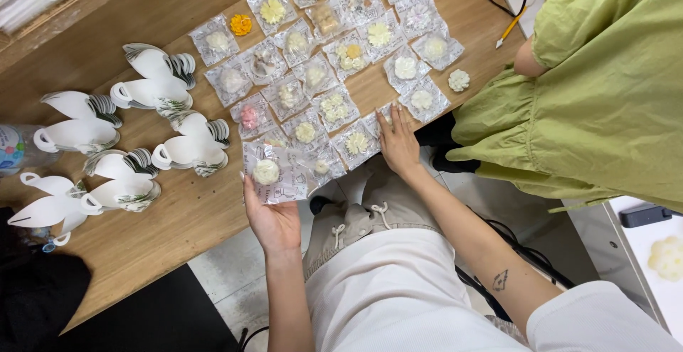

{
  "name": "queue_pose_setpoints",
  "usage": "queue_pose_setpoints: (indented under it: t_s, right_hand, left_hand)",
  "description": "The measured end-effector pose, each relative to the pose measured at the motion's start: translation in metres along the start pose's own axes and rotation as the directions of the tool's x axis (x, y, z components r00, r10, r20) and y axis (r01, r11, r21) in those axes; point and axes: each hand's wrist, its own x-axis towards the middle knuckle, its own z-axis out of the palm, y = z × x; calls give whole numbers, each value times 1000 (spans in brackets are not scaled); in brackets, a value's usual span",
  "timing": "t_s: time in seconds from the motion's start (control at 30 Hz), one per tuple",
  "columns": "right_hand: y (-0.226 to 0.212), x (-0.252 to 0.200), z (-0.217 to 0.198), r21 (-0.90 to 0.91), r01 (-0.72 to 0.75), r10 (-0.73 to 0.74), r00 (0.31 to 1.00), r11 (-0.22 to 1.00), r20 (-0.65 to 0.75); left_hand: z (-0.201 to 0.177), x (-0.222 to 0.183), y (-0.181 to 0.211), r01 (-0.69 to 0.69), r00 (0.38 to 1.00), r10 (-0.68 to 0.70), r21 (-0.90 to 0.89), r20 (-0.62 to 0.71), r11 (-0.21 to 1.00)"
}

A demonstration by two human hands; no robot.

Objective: The person places small floral-shaped wax melts into individual plastic bags and organizes them on a table and a shelf.

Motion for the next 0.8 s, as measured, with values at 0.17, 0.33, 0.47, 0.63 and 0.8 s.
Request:
queue_pose_setpoints:
  t_s: [0.17,0.33,0.47,0.63,0.8]
  right_hand:
    - [9,4,-25,74,-49,49,999,996,5]
    - [51,22,-27,21,-158,159,983,987,-87]
    - [64,24,-17,89,-297,294,955,951,47]
    - [56,18,-13,62,-302,299,953,951,41]
    - [52,50,-33,37,-268,270,961,963,-64]
  left_hand:
    - [-3,4,-1,8,1000,-8,-3,5,1000]
    - [-9,6,1,11,1000,-11,14,13,1000]
    - [-2,4,1,10,1000,-10,25,14,1000]
    - [9,-2,-1,5,1000,-3,56,-26,998]
    - [5,4,-2,15,999,-14,27,-42,1000]
